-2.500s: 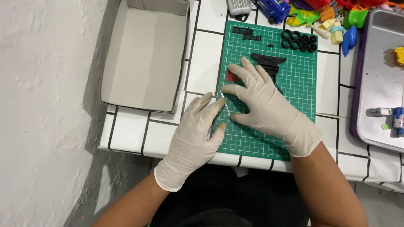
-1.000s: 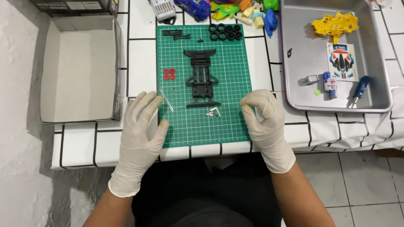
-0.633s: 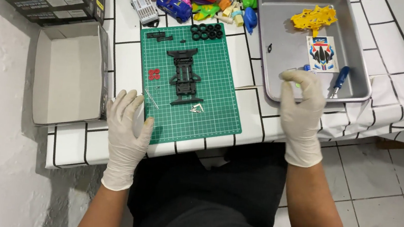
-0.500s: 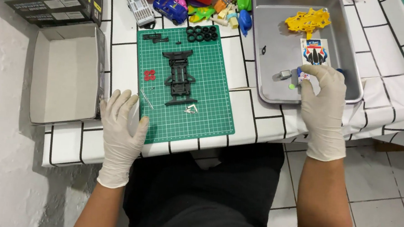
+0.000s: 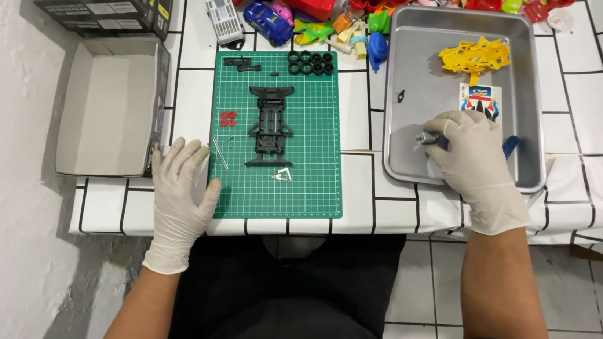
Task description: The person assembles a model vehicle chassis on a green cutting mat. They attach black plastic frame pieces, a yellow body shell, and a small blue motor to the structure using their gloved hands.
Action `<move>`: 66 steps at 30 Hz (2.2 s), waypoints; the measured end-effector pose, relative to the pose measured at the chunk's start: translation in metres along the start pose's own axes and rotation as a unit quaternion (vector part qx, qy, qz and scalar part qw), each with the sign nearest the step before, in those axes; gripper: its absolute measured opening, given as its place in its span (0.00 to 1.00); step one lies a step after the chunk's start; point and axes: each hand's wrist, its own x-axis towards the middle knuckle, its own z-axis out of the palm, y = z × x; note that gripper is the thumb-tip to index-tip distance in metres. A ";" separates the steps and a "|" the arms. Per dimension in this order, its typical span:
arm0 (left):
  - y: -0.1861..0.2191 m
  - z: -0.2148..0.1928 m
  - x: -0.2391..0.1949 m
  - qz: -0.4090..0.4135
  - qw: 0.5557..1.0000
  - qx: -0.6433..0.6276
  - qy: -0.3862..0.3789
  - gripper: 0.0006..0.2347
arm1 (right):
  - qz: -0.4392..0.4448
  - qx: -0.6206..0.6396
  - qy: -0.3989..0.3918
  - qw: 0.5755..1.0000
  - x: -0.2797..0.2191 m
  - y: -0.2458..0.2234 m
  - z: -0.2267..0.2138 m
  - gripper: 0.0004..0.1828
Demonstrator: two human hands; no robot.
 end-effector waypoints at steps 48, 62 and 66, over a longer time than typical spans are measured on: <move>-0.004 -0.019 0.007 -0.014 0.985 -0.154 -0.071 0.20 | 0.194 0.470 0.026 0.861 0.005 -0.223 0.016 0.13; -0.004 -0.018 0.012 -0.034 0.981 -0.178 -0.073 0.19 | 0.244 0.343 -0.058 0.905 0.011 -0.226 0.000 0.07; -0.003 -0.020 0.013 -0.034 0.980 -0.179 -0.079 0.19 | 0.187 0.319 -0.053 0.927 0.011 -0.226 0.004 0.06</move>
